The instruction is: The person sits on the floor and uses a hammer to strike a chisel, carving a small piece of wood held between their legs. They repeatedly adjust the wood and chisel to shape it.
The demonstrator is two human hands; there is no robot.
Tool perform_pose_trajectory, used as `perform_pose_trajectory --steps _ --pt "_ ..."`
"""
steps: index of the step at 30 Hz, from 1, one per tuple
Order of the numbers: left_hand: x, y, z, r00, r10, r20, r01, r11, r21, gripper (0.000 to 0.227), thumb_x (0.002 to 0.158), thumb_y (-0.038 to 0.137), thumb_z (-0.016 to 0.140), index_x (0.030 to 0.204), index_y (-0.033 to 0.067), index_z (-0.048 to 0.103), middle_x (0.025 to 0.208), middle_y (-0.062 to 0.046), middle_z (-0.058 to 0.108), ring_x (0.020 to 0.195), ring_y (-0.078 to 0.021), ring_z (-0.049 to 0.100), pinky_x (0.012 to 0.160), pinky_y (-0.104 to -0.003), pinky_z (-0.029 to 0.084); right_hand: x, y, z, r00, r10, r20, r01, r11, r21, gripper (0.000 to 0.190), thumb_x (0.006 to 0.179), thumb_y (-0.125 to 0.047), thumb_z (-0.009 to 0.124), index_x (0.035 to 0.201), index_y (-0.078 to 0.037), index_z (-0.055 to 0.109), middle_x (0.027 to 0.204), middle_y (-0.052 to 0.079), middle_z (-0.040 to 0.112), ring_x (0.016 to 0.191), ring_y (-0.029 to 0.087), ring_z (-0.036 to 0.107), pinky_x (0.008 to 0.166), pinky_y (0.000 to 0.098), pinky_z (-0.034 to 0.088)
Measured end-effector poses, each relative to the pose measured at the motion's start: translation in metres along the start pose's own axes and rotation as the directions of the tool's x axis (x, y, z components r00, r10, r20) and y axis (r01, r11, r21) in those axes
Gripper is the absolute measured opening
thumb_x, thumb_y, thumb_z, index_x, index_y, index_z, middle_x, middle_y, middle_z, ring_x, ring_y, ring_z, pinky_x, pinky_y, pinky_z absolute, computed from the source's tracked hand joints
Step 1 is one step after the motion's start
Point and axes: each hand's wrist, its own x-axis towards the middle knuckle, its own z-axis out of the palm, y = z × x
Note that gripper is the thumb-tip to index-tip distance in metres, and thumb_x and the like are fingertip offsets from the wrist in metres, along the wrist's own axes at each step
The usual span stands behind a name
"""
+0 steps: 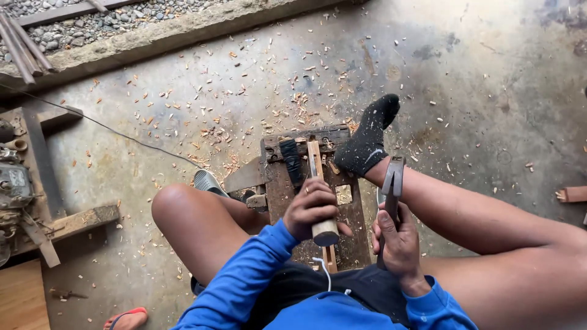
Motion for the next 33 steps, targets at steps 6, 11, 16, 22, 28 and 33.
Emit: perform_pose_trajectory --steps 6,11,16,22,28,33 --pt "-0.028 0.007 0.013 0.998 -0.056 0.014 0.057 0.995 -0.086 0.056 0.062 0.03 0.098 0.103 0.0105 0.064 0.105 -0.012 0.053 0.098 -0.0321 0.058 0.088 -0.047 0.05 -0.011 0.006 -0.004 1.0 -0.017 -0.005 0.017 0.999 -0.052 0.027 0.102 -0.028 0.058 0.12 -0.008 0.053 0.073 0.002 0.052 0.051 0.008 0.049 0.044 0.0225 0.043" --pt "-0.076 -0.018 0.029 0.975 -0.073 0.209 0.087 0.995 -0.056 0.05 0.075 0.017 0.094 0.118 0.0119 0.068 0.118 -0.008 0.056 0.111 -0.0292 0.059 0.099 -0.043 0.052 -0.01 0.004 -0.001 1.0 0.004 0.008 -0.004 1.0 -0.03 0.027 0.102 -0.027 0.058 0.119 -0.007 0.053 0.072 0.002 0.052 0.05 0.008 0.048 0.042 0.0231 0.042" --pt "-0.044 0.0 0.017 0.975 -0.092 0.201 0.074 0.993 0.091 0.051 0.083 0.018 0.088 0.127 0.0143 0.063 0.136 0.0 0.067 0.124 -0.0207 0.065 0.114 -0.044 0.05 -0.016 -0.001 -0.008 1.0 0.004 0.001 -0.004 0.991 -0.132 0.027 0.101 -0.025 0.059 0.121 -0.007 0.053 0.07 0.002 0.052 0.049 0.01 0.05 0.043 0.0233 0.041" --pt "-0.025 -0.018 0.021 0.938 0.053 0.342 -0.046 0.998 -0.03 0.056 0.064 0.033 0.08 0.111 0.0072 0.062 0.107 -0.01 0.065 0.1 -0.0312 0.063 0.091 -0.048 0.048 -0.017 -0.057 -0.011 0.9 -0.255 0.354 0.386 0.845 -0.371 0.031 0.092 -0.004 0.07 0.119 -0.001 0.055 0.081 0.005 0.053 0.066 0.011 0.048 0.054 0.0315 0.041" --pt "-0.051 -0.037 0.037 0.906 0.053 0.42 -0.054 0.999 -0.01 0.03 0.082 0.028 0.089 0.097 0.0158 0.066 0.085 -0.001 0.061 0.08 -0.0231 0.063 0.07 -0.04 0.047 -0.016 -0.106 0.0 0.437 -0.383 0.814 0.888 0.325 -0.324 0.03 0.092 -0.026 0.078 0.096 -0.004 0.058 0.072 0.006 0.056 0.058 0.018 0.058 0.053 0.0323 0.048" --pt "-0.073 -0.057 0.043 0.83 0.193 0.524 -0.192 0.98 -0.056 0.029 0.085 0.02 0.084 0.104 0.0143 0.064 0.092 -0.002 0.062 0.088 -0.0237 0.064 0.08 -0.039 0.052 0.002 -0.073 -0.009 -0.011 -0.159 0.987 0.996 -0.092 -0.004 0.038 0.088 -0.041 0.08 0.078 -0.012 0.057 0.064 0.002 0.049 0.052 0.02 0.055 0.042 0.0351 0.044"
